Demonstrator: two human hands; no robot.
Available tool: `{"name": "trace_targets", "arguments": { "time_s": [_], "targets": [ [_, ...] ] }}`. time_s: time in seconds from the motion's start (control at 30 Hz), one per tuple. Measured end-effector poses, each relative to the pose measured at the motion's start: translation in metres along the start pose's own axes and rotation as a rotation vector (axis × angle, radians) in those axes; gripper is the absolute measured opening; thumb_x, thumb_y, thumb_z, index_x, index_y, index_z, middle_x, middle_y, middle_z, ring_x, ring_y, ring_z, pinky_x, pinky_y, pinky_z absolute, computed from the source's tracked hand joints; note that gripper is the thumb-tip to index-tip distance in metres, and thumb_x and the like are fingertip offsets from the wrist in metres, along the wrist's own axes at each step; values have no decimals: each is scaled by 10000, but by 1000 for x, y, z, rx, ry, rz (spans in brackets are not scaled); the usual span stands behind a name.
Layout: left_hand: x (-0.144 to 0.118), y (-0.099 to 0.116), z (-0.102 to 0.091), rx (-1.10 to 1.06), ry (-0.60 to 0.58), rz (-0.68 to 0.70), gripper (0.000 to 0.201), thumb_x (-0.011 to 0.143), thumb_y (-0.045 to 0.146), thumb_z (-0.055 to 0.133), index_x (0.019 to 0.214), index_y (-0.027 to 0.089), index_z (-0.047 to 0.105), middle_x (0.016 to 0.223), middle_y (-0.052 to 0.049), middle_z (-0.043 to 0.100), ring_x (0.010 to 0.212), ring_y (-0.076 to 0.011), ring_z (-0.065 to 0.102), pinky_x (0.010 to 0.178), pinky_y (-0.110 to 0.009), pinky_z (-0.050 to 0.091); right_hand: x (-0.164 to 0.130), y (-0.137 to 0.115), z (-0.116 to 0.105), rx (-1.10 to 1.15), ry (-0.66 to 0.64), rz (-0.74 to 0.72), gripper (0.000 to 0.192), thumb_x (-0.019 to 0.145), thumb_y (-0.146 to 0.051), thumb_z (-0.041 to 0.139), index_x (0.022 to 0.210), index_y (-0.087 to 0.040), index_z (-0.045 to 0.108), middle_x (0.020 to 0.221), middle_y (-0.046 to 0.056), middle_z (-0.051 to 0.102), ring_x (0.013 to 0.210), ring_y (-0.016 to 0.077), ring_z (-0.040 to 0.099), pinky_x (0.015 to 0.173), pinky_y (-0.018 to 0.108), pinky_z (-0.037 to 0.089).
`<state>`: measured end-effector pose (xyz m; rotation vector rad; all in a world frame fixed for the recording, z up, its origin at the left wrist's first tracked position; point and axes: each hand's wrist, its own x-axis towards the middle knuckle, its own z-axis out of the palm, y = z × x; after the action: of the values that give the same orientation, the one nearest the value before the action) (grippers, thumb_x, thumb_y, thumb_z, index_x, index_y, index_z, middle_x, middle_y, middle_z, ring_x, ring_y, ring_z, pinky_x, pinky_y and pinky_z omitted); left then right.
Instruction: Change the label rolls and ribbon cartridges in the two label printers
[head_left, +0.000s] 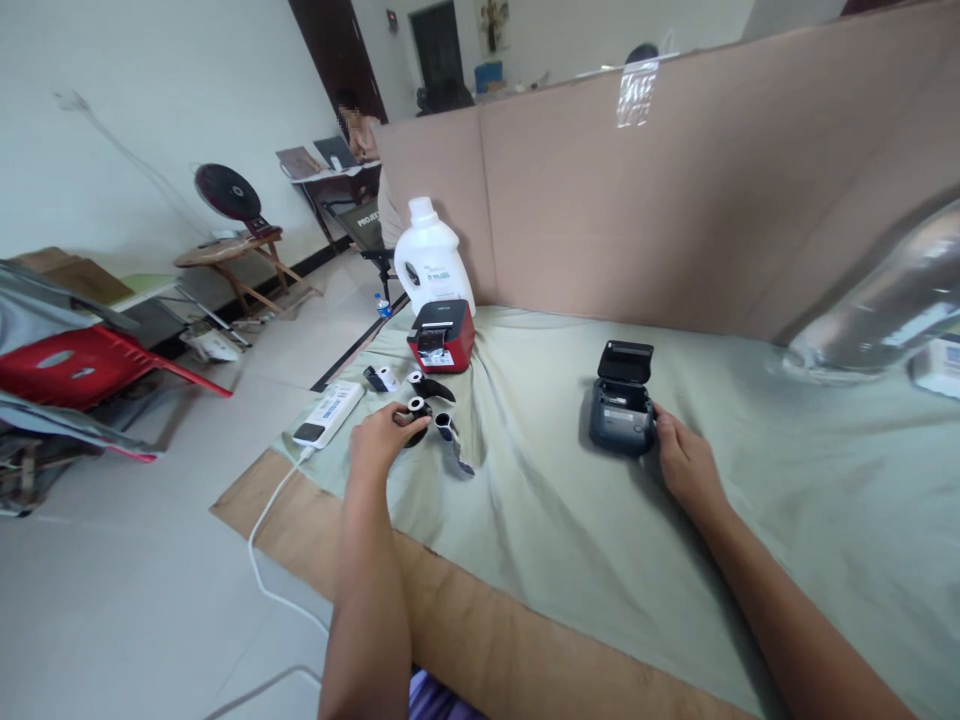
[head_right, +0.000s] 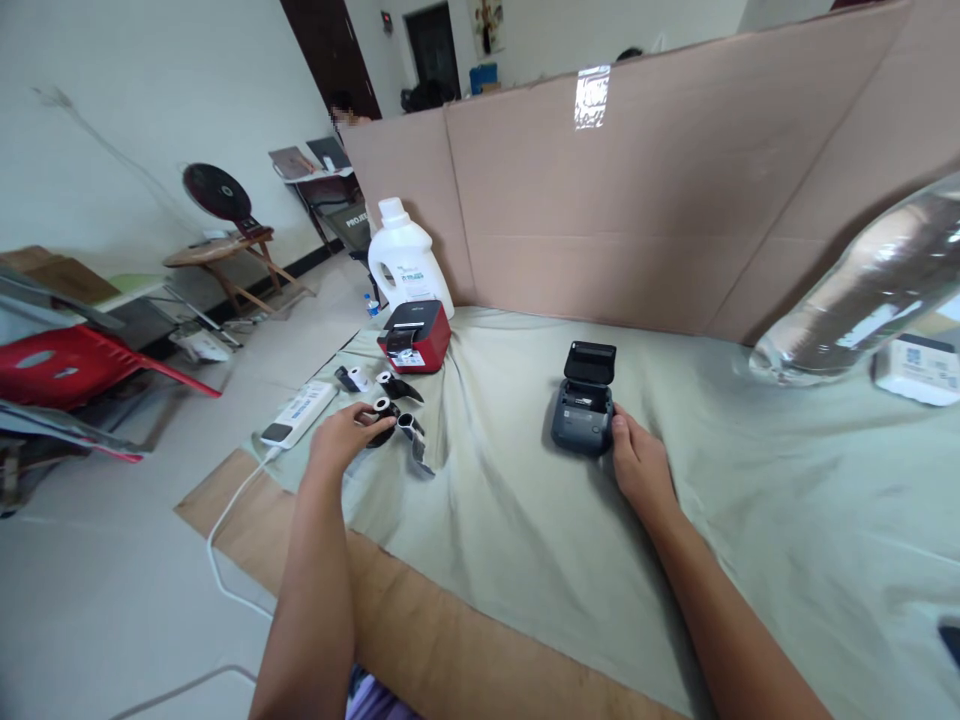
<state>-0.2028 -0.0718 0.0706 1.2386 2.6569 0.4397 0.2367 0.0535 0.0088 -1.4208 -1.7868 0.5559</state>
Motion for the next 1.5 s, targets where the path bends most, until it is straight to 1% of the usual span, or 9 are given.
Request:
{"name": "trace_targets", "arguments": {
  "time_s": [0.17,0.53,0.67,0.77,0.9,1.17,1.27,1.4,1.5],
  "targets": [
    [-11,-8,-14,70,-15,74,219,842,444,644,961,301,761,1005,-37,791,1036,-311,679,929,-415,372,0,-1,1,-6,13,29,615,1023,-555,318,1362,-187,675,1288,127,726,1233,331,664,1028,477,524],
    [-6,-12,-9,5,128,39,191,857,295,605,973,271,756,1127,-67,768,1190,-340,621,1111,-538,284,0,0,0,-38,10,54,627,1023,-555,310,1387,-179,655,1294,141,721,1235,325,659,1020,472,516],
    [-5,-12,-5,-28,146,73,371,852,258,621,1216,269,691,1304,-93,703,1291,-349,566,1156,-573,263,0,0,1,-38,10,55,635,1021,-559,310,1386,-172,656,1292,151,720,1235,328,658,1022,474,516],
    [-3,-11,0,-61,115,163,639,865,230,624,1486,311,497,1486,-86,588,1365,-336,518,1192,-610,195,1,1,1,-29,9,49,625,1019,-554,326,1382,-171,659,1289,152,721,1227,331,661,1019,474,519],
    [0,-12,6,-69,76,256,562,908,213,587,1447,366,544,1463,-41,614,1367,-318,530,1211,-622,137,1,1,2,-17,15,53,628,1011,-552,331,1379,-164,660,1284,150,724,1222,328,665,1020,470,519],
    [3,-7,4,-58,101,188,304,862,413,731,1128,271,694,1036,-52,767,1088,-285,678,1174,-553,233,1,-2,0,-18,4,57,623,1003,-544,341,1371,-161,667,1282,155,724,1230,334,661,1045,471,504],
    [0,-4,3,-54,121,166,318,847,434,751,1104,258,686,1078,-62,748,1106,-288,659,1167,-557,237,1,-2,1,-5,12,54,619,996,-555,348,1355,-174,679,1279,142,728,1234,333,660,1040,462,511],
    [-9,0,-4,-93,298,345,397,876,441,705,1231,269,664,1273,-96,677,1216,-314,588,1104,-508,354,2,1,1,3,10,41,624,996,-563,350,1355,-173,679,1291,134,724,1234,326,662,1038,459,513],
    [-17,6,-7,-203,153,504,379,892,394,648,1247,264,674,1165,-69,714,1005,-254,659,954,-403,486,2,2,1,1,12,34,627,999,-560,352,1360,-162,673,1290,141,723,1227,335,664,1032,474,514]
  ]
}}
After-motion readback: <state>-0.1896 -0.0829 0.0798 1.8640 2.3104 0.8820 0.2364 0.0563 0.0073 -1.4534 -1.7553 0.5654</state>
